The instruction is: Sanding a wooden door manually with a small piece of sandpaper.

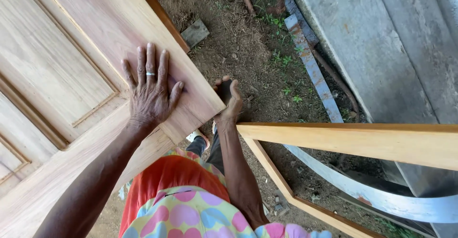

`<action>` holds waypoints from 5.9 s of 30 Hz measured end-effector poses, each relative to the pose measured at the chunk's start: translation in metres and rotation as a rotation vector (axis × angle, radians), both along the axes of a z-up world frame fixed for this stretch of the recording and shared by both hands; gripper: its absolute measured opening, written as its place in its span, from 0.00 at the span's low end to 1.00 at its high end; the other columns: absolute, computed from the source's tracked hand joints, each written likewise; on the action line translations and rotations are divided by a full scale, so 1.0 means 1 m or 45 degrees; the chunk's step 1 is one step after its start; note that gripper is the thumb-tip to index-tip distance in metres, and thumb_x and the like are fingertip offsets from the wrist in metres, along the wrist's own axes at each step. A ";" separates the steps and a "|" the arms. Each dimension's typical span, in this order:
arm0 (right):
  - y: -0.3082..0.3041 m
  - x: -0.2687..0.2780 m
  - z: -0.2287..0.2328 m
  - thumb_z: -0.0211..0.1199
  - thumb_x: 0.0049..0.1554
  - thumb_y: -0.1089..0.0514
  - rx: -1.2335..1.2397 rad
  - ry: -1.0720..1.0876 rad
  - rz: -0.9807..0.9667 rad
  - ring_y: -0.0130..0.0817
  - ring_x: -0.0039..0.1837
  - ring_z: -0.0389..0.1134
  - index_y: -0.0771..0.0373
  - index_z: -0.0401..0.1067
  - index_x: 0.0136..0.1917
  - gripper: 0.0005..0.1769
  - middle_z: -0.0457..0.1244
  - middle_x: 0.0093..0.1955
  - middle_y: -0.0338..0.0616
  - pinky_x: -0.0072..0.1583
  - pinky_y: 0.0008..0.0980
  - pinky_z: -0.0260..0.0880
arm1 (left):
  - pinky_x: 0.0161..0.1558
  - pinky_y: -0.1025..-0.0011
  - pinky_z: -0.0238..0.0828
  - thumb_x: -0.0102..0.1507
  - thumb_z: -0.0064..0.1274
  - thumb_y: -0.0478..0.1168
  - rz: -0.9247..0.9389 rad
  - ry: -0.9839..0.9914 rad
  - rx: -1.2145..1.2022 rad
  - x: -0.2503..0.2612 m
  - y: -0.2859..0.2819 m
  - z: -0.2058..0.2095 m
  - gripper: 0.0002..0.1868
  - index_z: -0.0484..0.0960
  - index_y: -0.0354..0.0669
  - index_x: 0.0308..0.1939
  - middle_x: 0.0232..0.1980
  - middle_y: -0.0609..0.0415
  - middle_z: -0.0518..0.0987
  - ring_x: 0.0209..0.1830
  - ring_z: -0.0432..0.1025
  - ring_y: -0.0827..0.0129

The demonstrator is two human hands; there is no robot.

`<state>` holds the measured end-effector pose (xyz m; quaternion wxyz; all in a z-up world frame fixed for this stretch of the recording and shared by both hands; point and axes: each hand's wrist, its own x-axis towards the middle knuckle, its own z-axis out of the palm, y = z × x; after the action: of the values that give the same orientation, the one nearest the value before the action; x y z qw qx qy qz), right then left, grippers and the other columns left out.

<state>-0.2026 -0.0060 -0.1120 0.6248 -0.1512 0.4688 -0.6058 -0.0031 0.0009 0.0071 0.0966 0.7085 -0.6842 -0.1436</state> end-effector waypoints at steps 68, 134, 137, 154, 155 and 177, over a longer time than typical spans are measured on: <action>-0.006 -0.004 0.022 0.46 0.70 0.43 0.312 0.130 0.208 0.38 0.46 0.67 0.59 0.76 0.50 0.23 0.69 0.48 0.44 0.46 0.42 0.65 | 0.79 0.35 0.18 0.74 0.40 0.62 -0.015 0.014 -0.048 0.002 -0.002 -0.004 0.43 0.50 0.40 0.84 0.87 0.38 0.42 0.87 0.33 0.47; 0.011 -0.163 -0.112 0.51 0.69 0.42 0.400 -0.528 0.323 0.41 0.53 0.73 0.62 0.70 0.61 0.22 0.68 0.55 0.47 0.53 0.47 0.77 | 0.71 0.52 0.58 0.51 0.54 0.43 -1.079 -0.239 -0.245 -0.116 0.002 -0.005 0.19 0.85 0.31 0.38 0.45 0.43 0.82 0.55 0.74 0.54; -0.012 -0.144 -0.086 0.51 0.69 0.43 0.375 -0.509 0.374 0.41 0.55 0.73 0.63 0.70 0.62 0.22 0.68 0.56 0.49 0.58 0.49 0.77 | 0.72 0.49 0.51 0.45 0.52 0.44 -1.323 -0.591 -0.129 -0.120 -0.011 0.028 0.19 0.84 0.30 0.31 0.47 0.38 0.83 0.60 0.74 0.49; -0.089 -0.004 0.064 0.39 0.72 0.34 -0.545 0.155 1.284 0.44 0.88 0.42 0.60 0.53 0.82 0.37 0.46 0.86 0.50 0.86 0.49 0.38 | 0.80 0.36 0.21 0.70 0.44 0.63 0.041 -0.159 -0.002 0.022 -0.004 -0.017 0.48 0.49 0.32 0.81 0.85 0.34 0.41 0.87 0.32 0.45; -0.081 -0.006 0.068 0.39 0.72 0.34 -0.634 0.263 1.403 0.42 0.91 0.31 0.59 0.41 0.86 0.40 0.36 0.90 0.47 0.87 0.47 0.31 | 0.79 0.37 0.17 0.71 0.39 0.67 0.172 -0.173 0.071 0.029 -0.015 -0.021 0.51 0.43 0.30 0.83 0.86 0.32 0.37 0.87 0.29 0.44; -0.060 -0.029 0.068 0.28 0.68 0.23 -0.622 0.193 1.482 0.44 0.92 0.27 0.63 0.27 0.87 0.53 0.27 0.92 0.53 0.87 0.46 0.29 | 0.80 0.37 0.15 0.72 0.40 0.64 0.246 -0.069 0.061 0.025 -0.023 -0.016 0.49 0.45 0.30 0.83 0.85 0.27 0.38 0.87 0.29 0.42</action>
<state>-0.2319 -0.0656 -0.0441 0.7646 -0.5617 0.2010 -0.2439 0.0223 -0.0223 -0.0092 0.0745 0.7769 -0.6114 -0.1307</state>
